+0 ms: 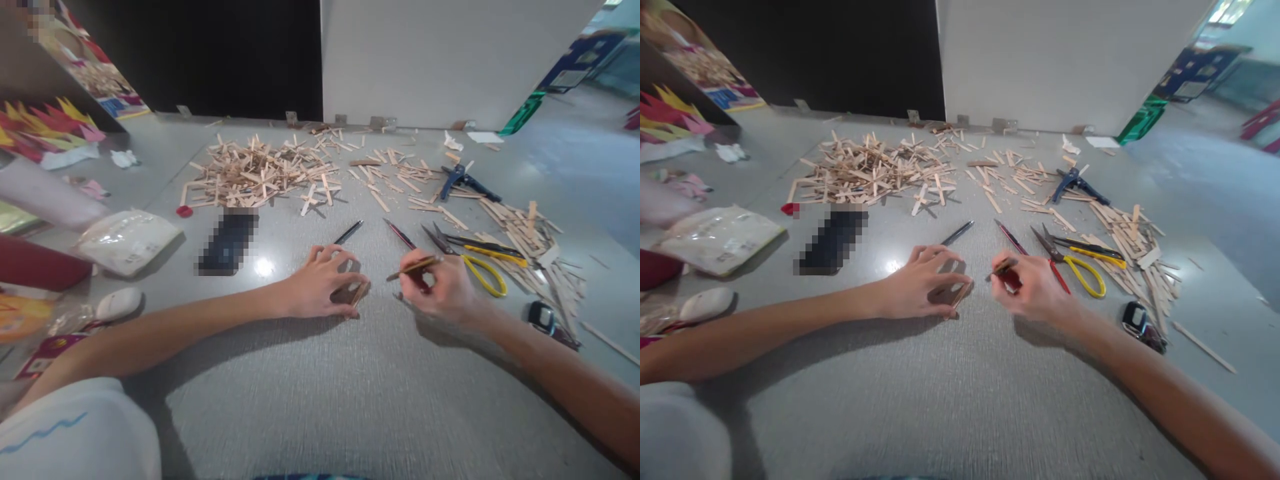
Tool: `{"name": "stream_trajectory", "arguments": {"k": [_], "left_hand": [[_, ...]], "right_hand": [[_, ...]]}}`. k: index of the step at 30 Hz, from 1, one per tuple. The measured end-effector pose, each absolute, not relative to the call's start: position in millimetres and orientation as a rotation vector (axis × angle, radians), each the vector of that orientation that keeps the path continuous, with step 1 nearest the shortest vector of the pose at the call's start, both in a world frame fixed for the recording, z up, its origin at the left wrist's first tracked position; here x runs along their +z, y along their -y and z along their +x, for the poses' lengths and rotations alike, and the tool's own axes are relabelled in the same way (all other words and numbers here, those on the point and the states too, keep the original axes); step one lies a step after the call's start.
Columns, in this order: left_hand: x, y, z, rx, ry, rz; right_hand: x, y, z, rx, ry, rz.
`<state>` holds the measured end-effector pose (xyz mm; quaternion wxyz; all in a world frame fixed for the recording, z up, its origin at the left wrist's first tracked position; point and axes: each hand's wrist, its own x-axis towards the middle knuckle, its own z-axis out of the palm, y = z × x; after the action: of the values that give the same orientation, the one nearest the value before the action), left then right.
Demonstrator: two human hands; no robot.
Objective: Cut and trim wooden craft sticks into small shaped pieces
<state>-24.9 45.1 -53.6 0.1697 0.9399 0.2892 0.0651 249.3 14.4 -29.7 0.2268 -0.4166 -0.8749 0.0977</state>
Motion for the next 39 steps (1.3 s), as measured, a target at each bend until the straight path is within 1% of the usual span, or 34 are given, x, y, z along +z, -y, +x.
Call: {"name": "stream_trajectory", "arguments": {"k": [7, 11, 14, 16, 19, 21, 34, 36, 39], "left_hand": [[-58, -45, -23, 0.148, -0.789, 2.642], [-61, -44, -22, 0.202, -0.760, 2.617], [-64, -42, -22, 0.236, -0.736, 2.583], [-64, -41, -21, 0.241, -0.746, 2.559], [-62, -40, -19, 0.224, -0.768, 2.532], [-61, -40, -19, 0.214, -0.774, 2.519], [-60, -42, -20, 0.221, -0.795, 2.490], [-58, -42, -19, 0.213, -0.799, 2.488], [-57, -42, -18, 0.192, -0.800, 2.474]], "right_hand": [[-39, -8, 234, 0.548, 2.336, -1.151], [-36, -9, 235, 0.705, 2.316, -1.110], [-37, -5, 233, 0.852, 2.202, -1.078], [-39, -1, 229, 1.002, 2.043, -1.111], [-42, 3, 221, 1.315, 1.765, -1.198], [-44, 3, 218, 1.451, 1.673, -1.224], [-48, -7, 220, 1.663, 1.580, -1.211], [-48, -7, 220, 1.610, 1.658, -1.213], [-47, -6, 218, 1.429, 1.855, -1.217]]}}
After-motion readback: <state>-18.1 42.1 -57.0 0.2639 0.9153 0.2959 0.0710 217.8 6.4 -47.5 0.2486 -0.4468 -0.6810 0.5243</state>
